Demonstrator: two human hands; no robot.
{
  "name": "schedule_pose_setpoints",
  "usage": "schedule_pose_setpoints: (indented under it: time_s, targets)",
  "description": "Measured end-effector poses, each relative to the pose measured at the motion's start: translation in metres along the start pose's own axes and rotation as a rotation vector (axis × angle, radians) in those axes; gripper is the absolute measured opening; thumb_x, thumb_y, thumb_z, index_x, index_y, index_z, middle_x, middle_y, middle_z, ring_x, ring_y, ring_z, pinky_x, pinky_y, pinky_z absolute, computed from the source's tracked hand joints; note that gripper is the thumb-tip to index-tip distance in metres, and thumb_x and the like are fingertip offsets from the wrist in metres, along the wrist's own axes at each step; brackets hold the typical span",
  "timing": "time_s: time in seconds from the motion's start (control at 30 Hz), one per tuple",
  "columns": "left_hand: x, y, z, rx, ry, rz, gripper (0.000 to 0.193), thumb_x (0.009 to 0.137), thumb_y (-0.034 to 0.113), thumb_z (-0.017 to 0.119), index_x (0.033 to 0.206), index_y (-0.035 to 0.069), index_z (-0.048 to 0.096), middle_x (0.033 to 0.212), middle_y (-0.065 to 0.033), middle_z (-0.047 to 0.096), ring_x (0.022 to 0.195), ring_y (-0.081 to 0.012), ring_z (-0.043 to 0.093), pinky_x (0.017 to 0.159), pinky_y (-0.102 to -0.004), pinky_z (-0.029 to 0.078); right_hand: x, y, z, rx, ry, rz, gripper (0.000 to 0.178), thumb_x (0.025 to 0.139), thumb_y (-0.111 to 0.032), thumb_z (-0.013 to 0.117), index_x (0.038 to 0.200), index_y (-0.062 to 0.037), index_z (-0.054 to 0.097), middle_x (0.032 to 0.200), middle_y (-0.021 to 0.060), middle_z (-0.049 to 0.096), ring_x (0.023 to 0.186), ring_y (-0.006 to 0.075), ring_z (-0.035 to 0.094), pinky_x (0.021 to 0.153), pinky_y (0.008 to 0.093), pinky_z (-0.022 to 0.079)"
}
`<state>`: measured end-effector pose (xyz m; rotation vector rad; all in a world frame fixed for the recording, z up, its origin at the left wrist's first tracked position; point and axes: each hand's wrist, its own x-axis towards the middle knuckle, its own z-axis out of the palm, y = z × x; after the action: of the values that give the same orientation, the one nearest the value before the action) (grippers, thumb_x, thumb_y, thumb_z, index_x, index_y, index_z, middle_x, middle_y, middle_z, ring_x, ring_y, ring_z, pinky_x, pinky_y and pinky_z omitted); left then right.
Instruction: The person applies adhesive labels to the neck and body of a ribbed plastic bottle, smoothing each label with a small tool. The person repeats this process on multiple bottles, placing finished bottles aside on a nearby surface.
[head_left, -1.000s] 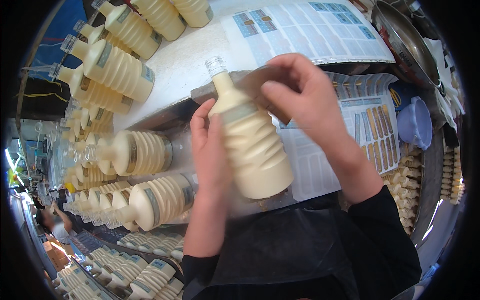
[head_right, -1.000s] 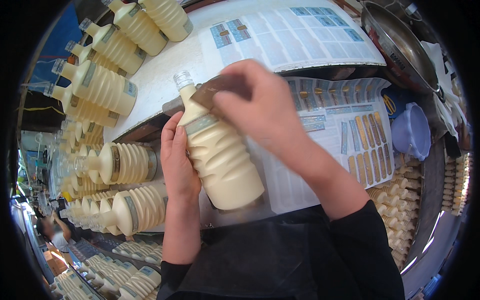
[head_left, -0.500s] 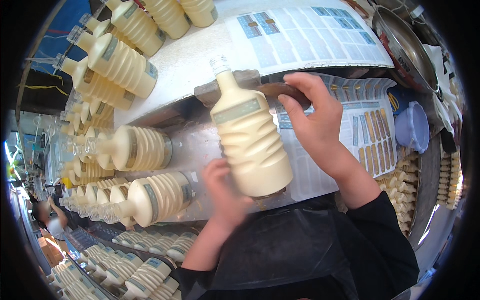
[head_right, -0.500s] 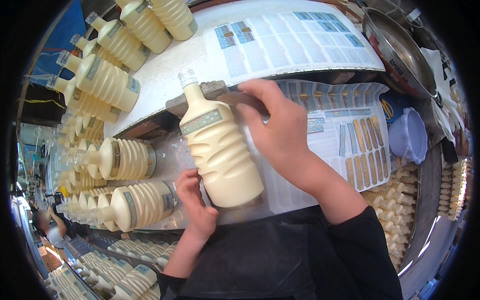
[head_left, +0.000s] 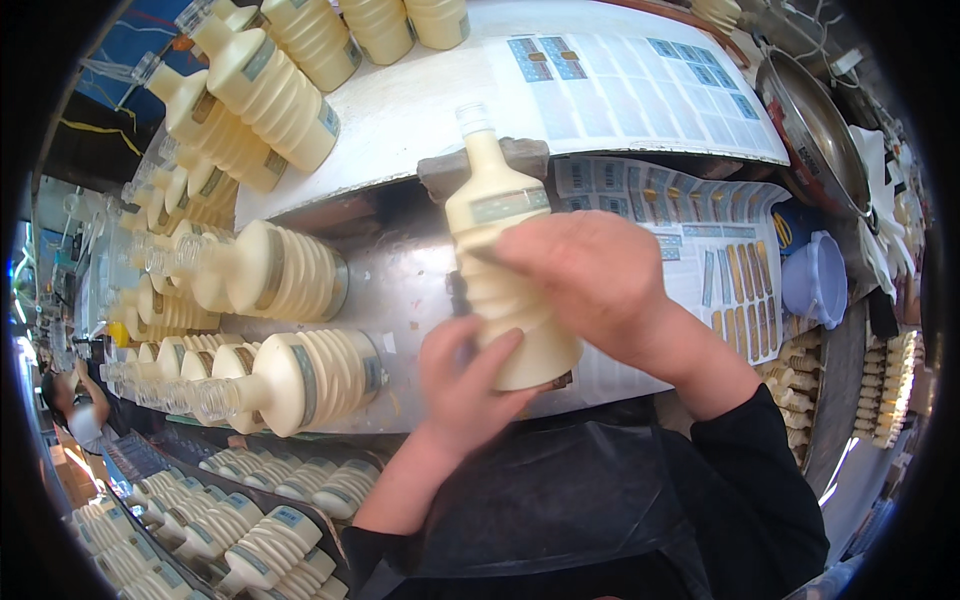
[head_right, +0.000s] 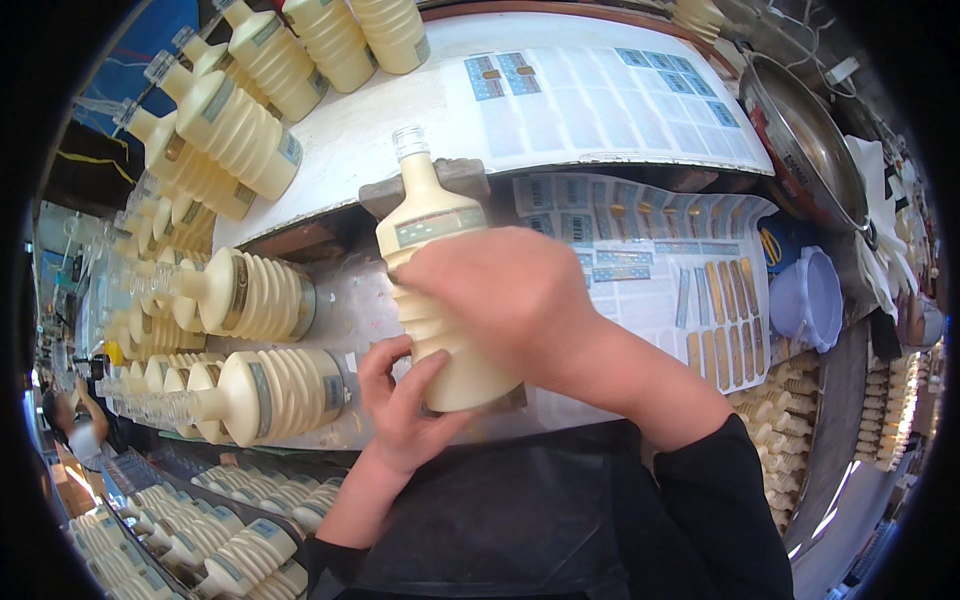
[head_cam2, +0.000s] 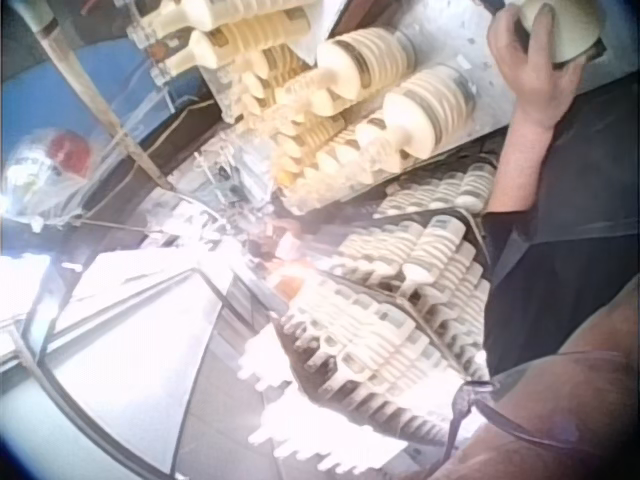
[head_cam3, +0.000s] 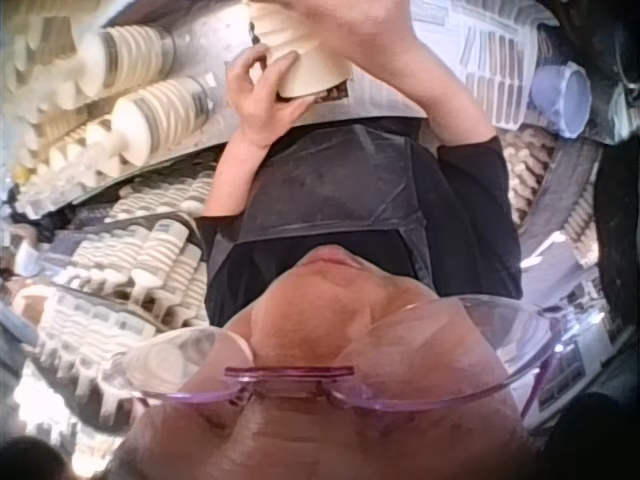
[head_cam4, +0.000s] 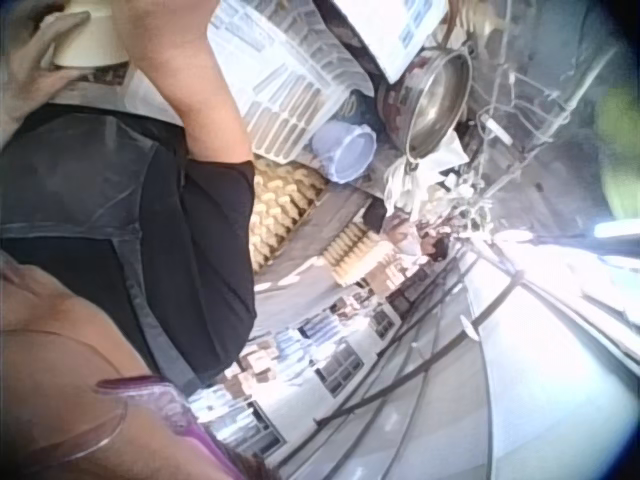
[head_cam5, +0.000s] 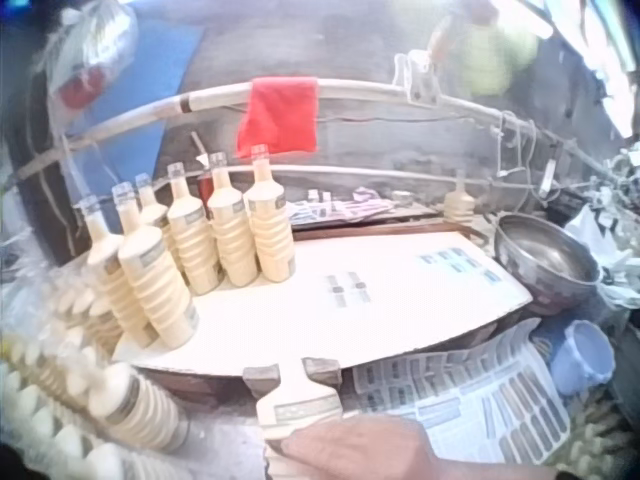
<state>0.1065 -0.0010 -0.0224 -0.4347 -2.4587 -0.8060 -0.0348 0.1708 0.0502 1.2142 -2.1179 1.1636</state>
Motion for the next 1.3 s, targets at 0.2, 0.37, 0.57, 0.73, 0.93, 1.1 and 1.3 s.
schedule_pose_setpoints:
  time_s: [0.2, 0.37, 0.57, 0.73, 0.93, 1.1, 1.3]
  targets:
    - [0.019, -0.016, 0.012, -0.559, 0.282, -0.531, 0.066, 0.099, 0.040, 0.066, 0.148, 0.002, 0.042, 0.133, -0.0128, 0.050, 0.116, -0.0222, 0.051, 0.101, -0.0363, 0.043, 0.004, 0.031, -0.011, 0.432, -0.019, 0.829, 0.021, 0.101, -0.018, 0.061, 0.109, -0.0010, 0.070, 0.085, 0.0042, 0.067, 0.079, 0.0098, 0.061, 0.071, 0.0268, 0.050]
    - [0.083, -0.032, 0.005, -0.831, 0.257, -0.763, 0.051, 0.103, 0.034, 0.061, 0.140, 0.001, 0.045, 0.127, -0.0105, 0.053, 0.113, -0.0171, 0.052, 0.100, -0.0341, 0.045, 0.004, 0.027, 0.008, 0.282, -0.190, 0.915, 0.044, 0.094, -0.035, 0.070, 0.119, 0.0004, 0.064, 0.068, 0.0030, 0.059, 0.064, 0.0118, 0.056, 0.062, 0.0309, 0.046]
    - [0.094, -0.047, 0.019, -0.833, 0.249, -0.826, 0.034, 0.103, 0.029, 0.060, 0.123, 0.003, 0.052, 0.116, -0.0088, 0.058, 0.107, -0.0158, 0.055, 0.096, -0.0321, 0.047, 0.004, 0.029, 0.014, 0.278, -0.190, 0.944, 0.051, 0.087, -0.037, 0.075, 0.119, 0.0014, 0.064, 0.064, 0.0032, 0.056, 0.061, 0.0125, 0.054, 0.060, 0.0321, 0.045]
    - [0.097, -0.043, 0.013, -0.986, 0.282, -0.901, 0.033, 0.100, 0.026, 0.063, 0.121, 0.003, 0.053, 0.115, -0.0085, 0.059, 0.106, -0.0153, 0.055, 0.095, -0.0320, 0.048, 0.002, 0.030, 0.015, 0.296, -0.177, 0.945, 0.051, 0.087, -0.037, 0.076, 0.119, 0.0015, 0.065, 0.064, 0.0031, 0.056, 0.061, 0.0125, 0.054, 0.060, 0.0322, 0.045]
    - [0.095, -0.047, 0.022, -0.820, 0.235, -0.809, 0.035, 0.099, 0.028, 0.067, 0.120, 0.004, 0.054, 0.115, -0.0069, 0.058, 0.105, -0.0140, 0.055, 0.095, -0.0314, 0.048, 0.000, 0.029, 0.017, 0.340, -0.148, 0.978, 0.048, 0.087, -0.034, 0.078, 0.117, 0.0018, 0.065, 0.064, 0.0016, 0.056, 0.061, 0.0100, 0.053, 0.059, 0.0306, 0.044]
    - [0.092, -0.048, 0.023, -1.011, 0.280, -0.840, 0.035, 0.100, 0.028, 0.067, 0.122, 0.005, 0.054, 0.116, -0.0071, 0.057, 0.105, -0.0132, 0.054, 0.094, -0.0306, 0.048, 0.000, 0.029, 0.018, 0.328, -0.137, 0.968, 0.047, 0.087, -0.032, 0.078, 0.118, 0.0014, 0.065, 0.063, -0.0003, 0.053, 0.060, 0.0085, 0.050, 0.058, 0.0295, 0.042]
    - [0.093, -0.045, 0.023, -0.975, 0.275, -0.868, 0.030, 0.105, 0.021, 0.060, 0.129, 0.005, 0.052, 0.117, -0.0048, 0.056, 0.105, -0.0104, 0.053, 0.093, -0.0274, 0.048, 0.000, 0.030, 0.008, 0.369, -0.089, 0.906, 0.029, 0.100, -0.027, 0.064, 0.117, -0.0031, 0.067, 0.079, -0.0024, 0.062, 0.073, 0.0035, 0.053, 0.067, 0.0216, 0.042]
